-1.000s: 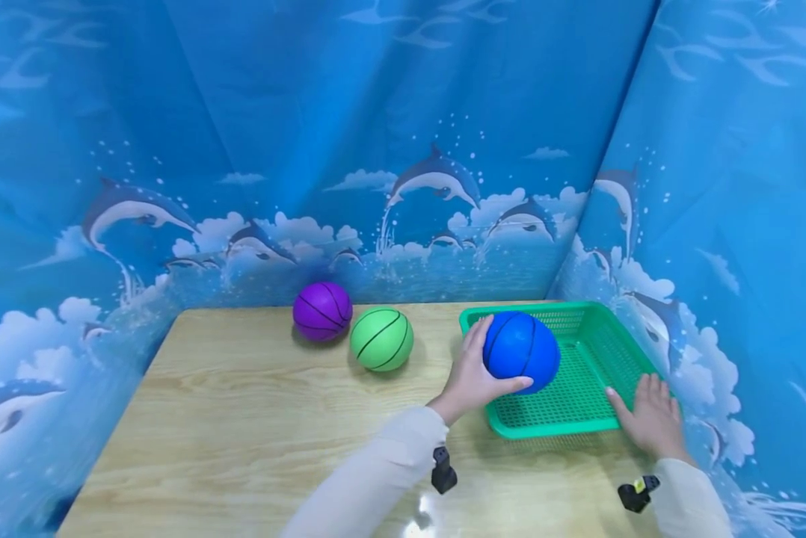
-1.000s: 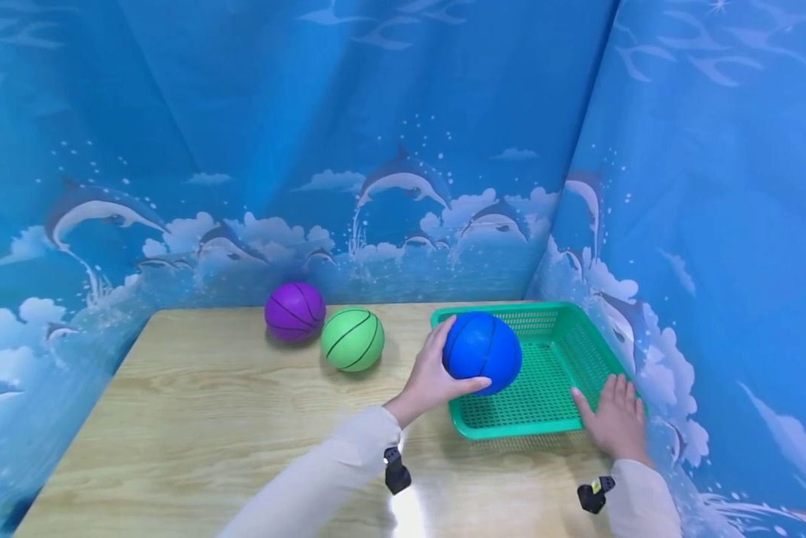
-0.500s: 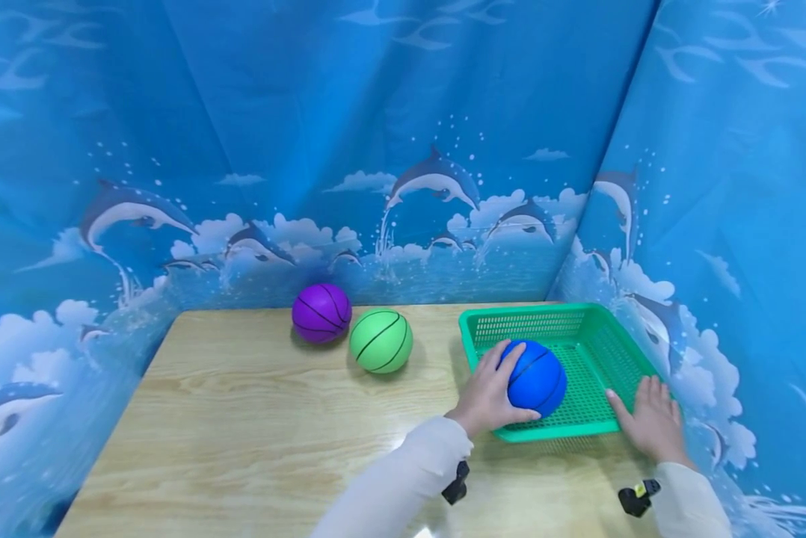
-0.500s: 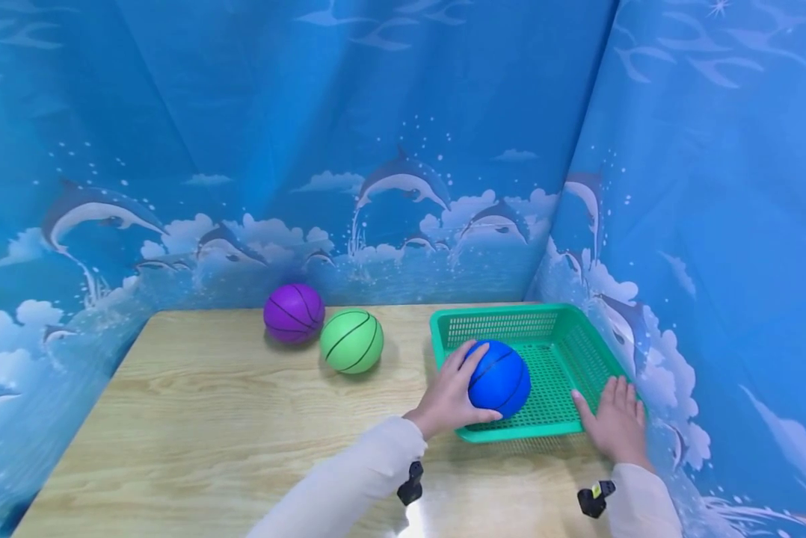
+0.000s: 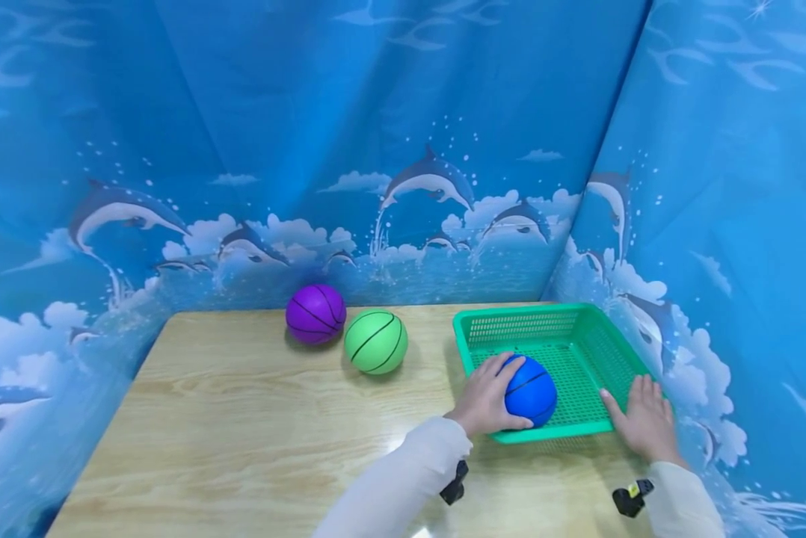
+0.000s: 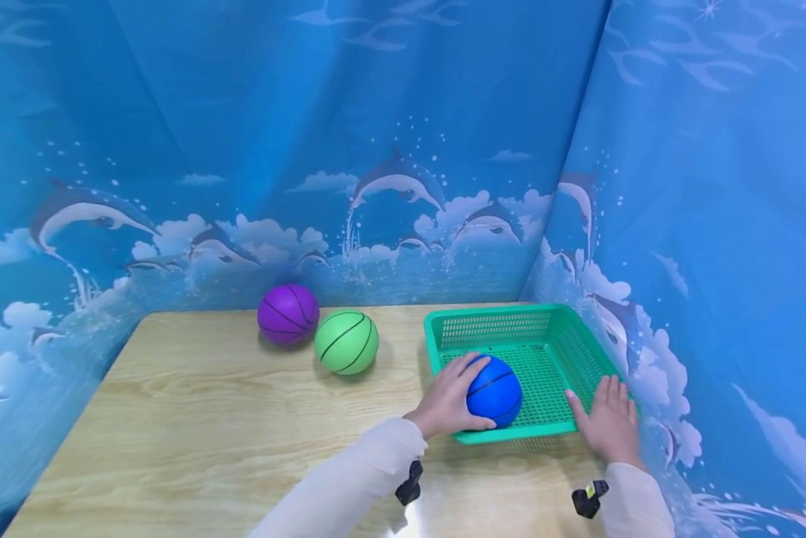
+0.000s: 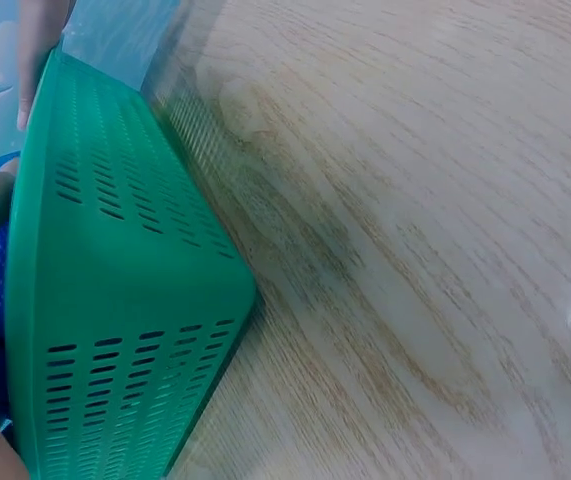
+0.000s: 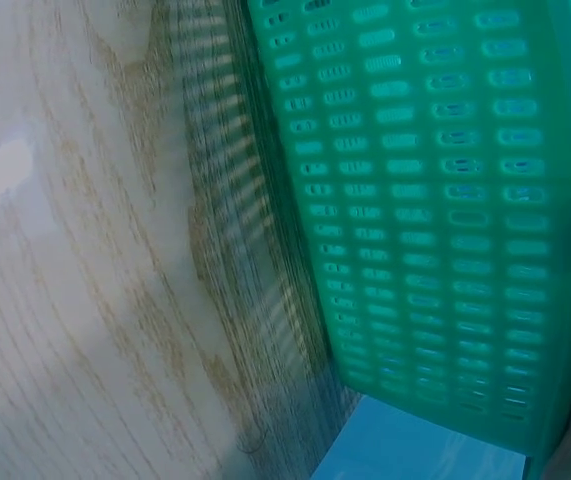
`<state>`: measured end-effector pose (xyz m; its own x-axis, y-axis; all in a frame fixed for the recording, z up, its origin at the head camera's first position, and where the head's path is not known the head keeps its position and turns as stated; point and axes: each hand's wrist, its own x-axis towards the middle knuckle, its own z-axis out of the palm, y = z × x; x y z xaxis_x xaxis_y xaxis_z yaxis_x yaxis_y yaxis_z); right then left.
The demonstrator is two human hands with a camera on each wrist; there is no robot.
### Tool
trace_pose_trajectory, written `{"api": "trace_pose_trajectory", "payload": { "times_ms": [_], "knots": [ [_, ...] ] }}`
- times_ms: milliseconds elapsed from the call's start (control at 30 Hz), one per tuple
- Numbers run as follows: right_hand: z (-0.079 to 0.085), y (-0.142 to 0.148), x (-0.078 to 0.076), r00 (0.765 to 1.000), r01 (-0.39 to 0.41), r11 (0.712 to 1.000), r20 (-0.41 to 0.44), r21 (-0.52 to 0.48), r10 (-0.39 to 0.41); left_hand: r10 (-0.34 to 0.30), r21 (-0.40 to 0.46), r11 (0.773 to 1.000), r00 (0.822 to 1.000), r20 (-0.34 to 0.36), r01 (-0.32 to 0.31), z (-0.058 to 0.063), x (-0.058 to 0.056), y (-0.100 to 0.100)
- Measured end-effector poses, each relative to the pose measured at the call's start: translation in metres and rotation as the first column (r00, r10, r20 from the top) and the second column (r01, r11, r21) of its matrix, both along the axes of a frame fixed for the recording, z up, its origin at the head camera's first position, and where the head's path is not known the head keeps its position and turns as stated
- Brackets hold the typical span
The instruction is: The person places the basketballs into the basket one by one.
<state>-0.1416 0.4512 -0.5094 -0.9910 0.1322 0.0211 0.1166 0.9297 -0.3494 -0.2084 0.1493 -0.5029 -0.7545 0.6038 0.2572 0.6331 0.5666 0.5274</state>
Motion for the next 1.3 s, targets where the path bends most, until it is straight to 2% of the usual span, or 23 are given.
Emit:
{"api": "trace_pose_trajectory", "payload": {
  "times_ms": [133,467,600,733,967,1133,1300],
  "knots": [
    [0.0,0.0,0.0,1.0,0.005,1.0,-0.013,0.003,-0.005,0.006,-0.002,1.0,1.0,0.029,-0.005,0.0,-0.001,0.001],
    [0.0,-0.002,0.0,1.0,0.01,1.0,-0.009,-0.001,-0.01,0.029,-0.027,0.999,0.999,0.043,-0.028,0.0,0.0,0.003],
    [0.0,-0.003,0.0,1.0,0.006,1.0,-0.015,0.003,-0.006,0.044,0.046,0.998,0.995,0.087,-0.048,0.001,0.001,0.001],
    [0.0,-0.003,0.001,1.0,0.007,1.0,-0.022,0.005,-0.007,0.026,0.155,0.987,0.991,0.134,-0.046,0.004,0.001,-0.004],
    [0.003,-0.005,0.003,1.0,0.005,1.0,-0.027,-0.004,-0.005,0.027,0.194,0.979,0.978,0.206,-0.068,0.011,0.0,-0.02],
    [0.003,-0.005,0.003,1.0,0.006,1.0,-0.028,0.001,-0.006,0.062,0.186,0.978,0.981,0.182,-0.097,0.018,-0.004,-0.036],
    [0.002,-0.004,0.002,1.0,0.006,1.0,-0.028,0.009,-0.006,0.109,0.171,0.976,0.984,0.142,-0.133,0.026,-0.015,-0.058]
  ]
}}
